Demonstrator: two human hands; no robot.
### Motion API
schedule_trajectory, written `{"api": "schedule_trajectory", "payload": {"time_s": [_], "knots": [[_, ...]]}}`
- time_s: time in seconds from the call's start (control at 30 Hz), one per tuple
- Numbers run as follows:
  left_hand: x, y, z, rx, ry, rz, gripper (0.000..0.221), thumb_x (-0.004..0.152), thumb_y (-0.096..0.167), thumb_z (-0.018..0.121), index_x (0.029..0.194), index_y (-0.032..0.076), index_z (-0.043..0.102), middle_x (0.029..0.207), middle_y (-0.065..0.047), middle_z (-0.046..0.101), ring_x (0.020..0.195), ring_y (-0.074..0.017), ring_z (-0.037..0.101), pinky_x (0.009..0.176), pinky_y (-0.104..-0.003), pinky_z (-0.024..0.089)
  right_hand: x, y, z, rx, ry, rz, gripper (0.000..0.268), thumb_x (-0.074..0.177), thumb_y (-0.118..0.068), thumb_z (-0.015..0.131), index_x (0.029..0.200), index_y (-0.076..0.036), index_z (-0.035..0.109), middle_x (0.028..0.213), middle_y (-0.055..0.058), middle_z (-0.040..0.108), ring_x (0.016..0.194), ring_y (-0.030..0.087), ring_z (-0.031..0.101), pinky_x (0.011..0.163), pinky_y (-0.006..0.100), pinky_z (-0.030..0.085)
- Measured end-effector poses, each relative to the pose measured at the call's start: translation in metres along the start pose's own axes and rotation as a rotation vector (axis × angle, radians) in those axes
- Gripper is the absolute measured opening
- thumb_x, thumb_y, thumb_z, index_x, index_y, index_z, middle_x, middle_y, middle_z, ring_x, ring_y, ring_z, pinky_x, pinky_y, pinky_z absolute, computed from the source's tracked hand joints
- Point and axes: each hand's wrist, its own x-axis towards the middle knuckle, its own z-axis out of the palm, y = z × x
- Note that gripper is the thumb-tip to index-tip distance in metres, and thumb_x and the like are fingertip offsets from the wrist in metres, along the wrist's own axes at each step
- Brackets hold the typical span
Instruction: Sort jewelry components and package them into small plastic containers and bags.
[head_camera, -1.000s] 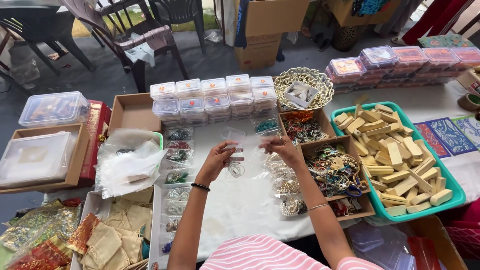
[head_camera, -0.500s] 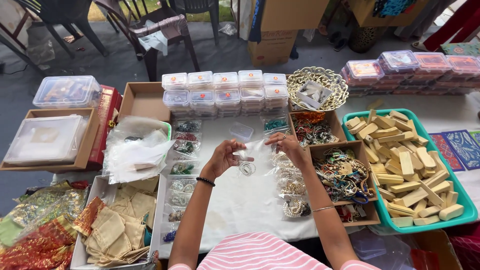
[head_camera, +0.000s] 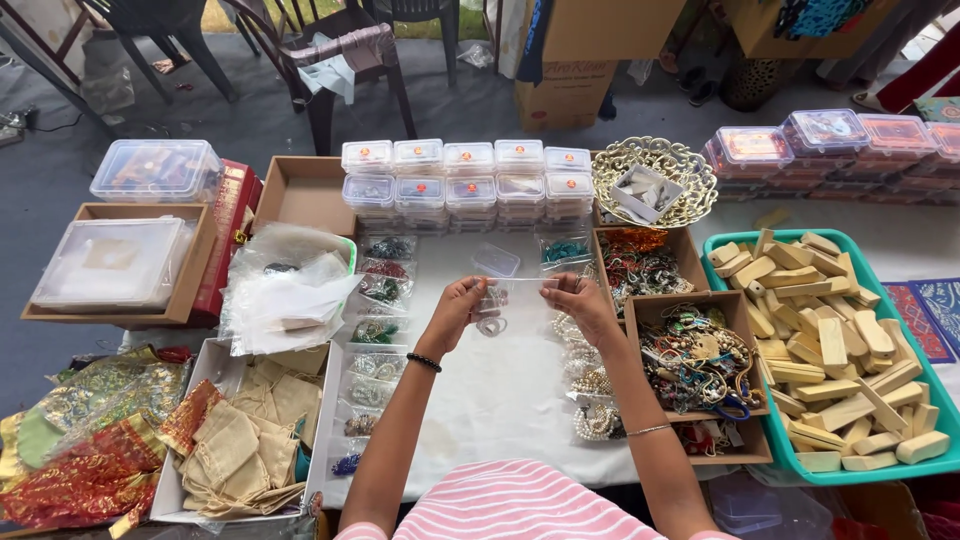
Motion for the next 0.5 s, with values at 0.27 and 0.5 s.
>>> {"api": "schedule_trajectory", "payload": {"time_s": [0.27,0.5], "knots": [[-0.024,0.038,0.018,-0.025,0.065,-0.061,0.051,0.101,0.047,0.05,0.131,0.006,0.057,0.112,-0.014,0.077,0.096,-0.0279,0.077,0.073,-0.036,0.061,-0.008,-0.003,0.014,-0.087,0.01,0.097,0.023,0.092,-0.019,0.076,0.112,-0.007,0.077,0.1,0.009,0.079,0.085,0.016,0.077,0.071,0.028,0.056],[-0.021,0.008,-0.005,0.068,0.005,-0.145,0.043,0.095,0.025,0.071,0.132,0.005,0.061,0.12,-0.012,0.075,0.107,-0.0208,0.075,0.087,-0.034,0.062,-0.011,-0.007,0.014,-0.127,-0.009,0.098,0.03,0.089,-0.017,0.076,0.117,-0.006,0.075,0.1,0.008,0.08,0.087,0.016,0.077,0.075,0.028,0.059]]}}
